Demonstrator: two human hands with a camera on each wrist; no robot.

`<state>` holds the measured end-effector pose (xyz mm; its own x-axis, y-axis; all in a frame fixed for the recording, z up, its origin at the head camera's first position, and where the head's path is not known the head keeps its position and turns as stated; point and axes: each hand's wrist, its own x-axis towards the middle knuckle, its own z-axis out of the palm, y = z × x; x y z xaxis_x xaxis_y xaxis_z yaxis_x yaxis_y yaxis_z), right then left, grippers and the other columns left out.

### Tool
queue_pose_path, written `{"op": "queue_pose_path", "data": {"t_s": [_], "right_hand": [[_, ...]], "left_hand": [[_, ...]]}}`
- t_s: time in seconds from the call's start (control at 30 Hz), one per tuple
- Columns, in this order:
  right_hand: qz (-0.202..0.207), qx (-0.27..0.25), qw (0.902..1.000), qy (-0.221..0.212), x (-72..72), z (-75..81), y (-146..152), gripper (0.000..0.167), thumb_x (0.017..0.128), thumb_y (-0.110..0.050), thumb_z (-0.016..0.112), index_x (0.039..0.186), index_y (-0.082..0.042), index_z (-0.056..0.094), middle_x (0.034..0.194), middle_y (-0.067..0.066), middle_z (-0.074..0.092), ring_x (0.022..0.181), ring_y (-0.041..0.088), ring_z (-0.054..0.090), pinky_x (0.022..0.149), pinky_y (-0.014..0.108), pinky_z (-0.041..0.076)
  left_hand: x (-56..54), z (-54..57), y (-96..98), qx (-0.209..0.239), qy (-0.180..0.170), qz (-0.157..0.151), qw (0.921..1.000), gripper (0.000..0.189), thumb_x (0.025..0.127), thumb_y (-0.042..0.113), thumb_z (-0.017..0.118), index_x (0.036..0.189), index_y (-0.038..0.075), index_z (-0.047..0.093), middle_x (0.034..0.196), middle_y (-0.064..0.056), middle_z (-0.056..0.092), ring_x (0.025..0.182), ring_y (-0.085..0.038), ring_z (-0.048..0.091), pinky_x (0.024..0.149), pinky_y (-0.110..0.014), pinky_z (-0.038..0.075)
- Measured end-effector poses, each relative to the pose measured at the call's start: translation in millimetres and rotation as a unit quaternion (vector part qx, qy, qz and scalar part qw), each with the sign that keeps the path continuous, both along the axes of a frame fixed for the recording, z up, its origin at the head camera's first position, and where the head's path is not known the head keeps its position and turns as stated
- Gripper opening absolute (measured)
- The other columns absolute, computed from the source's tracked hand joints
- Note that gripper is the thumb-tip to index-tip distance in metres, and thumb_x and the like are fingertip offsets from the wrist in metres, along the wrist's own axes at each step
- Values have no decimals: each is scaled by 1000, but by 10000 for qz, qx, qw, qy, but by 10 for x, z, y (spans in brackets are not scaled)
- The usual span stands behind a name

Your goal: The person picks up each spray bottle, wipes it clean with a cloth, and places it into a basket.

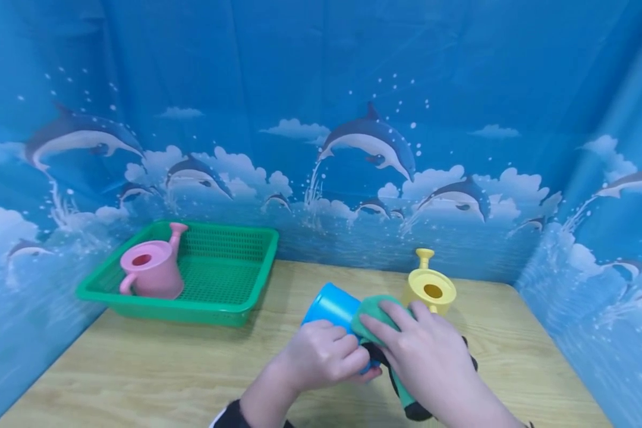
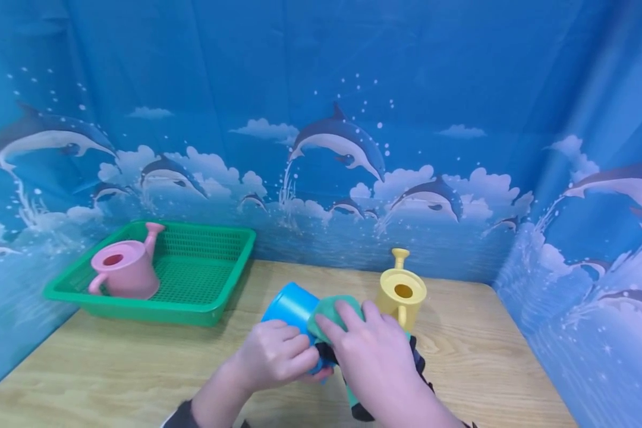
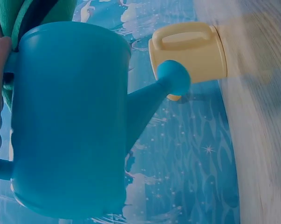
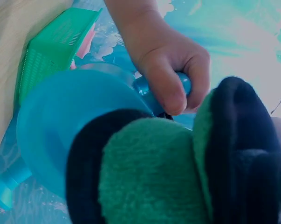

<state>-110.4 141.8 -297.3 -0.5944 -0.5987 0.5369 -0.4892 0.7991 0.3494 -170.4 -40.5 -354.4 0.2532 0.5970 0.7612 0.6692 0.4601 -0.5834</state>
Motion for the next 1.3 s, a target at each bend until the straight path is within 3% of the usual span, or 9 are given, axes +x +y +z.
{"op": "queue_pose_path", "data": {"t_s": [0.2,0.43,0.6,0.77,1.03,1.3], "right_hand": [[214,15,9997,-92,-143,64,-70,36,73,-28,83,107,-29,73,106,-1,69,66,17,52,49,21,40],[352,250,9990,-123,-243,91,-166,32,79,-30,78,110,-30,72,107,-2,69,70,18,54,55,23,46],[405,619,9972,-77,-276,111,-248,32,82,-30,74,114,-31,70,109,-1,68,74,19,57,51,24,46],[728,830,9939,-42,-353,116,-298,34,84,-28,71,118,-33,68,114,-1,67,75,19,57,56,26,49],[906,735,9926,-329,-362,134,-231,30,84,-30,72,114,-33,70,113,-2,68,68,15,51,52,21,41],[972,623,9911,-660,-377,125,-183,24,86,-31,72,110,-32,72,109,-3,69,66,13,48,54,19,41]], "left_hand": [[17,-6,38,-33,5,-65,10000,40,85,48,64,60,25,43,50,14,36,43,1,34,47,-10,22],[18,-34,54,-23,-30,-183,9998,38,87,44,62,61,25,43,51,15,36,44,2,34,47,-10,20],[25,-39,43,-53,80,-192,9998,33,89,45,61,66,25,49,57,16,48,50,4,44,49,-8,25],[37,-27,47,-37,306,-190,9993,33,89,49,59,67,25,51,63,15,56,54,4,51,50,-9,31],[62,-42,87,-49,-116,-413,9991,41,80,55,68,62,26,45,55,17,46,49,4,46,50,-10,29],[53,-82,100,-66,-273,-426,9987,45,83,55,65,60,25,41,52,16,40,46,3,40,47,-10,27]]}}
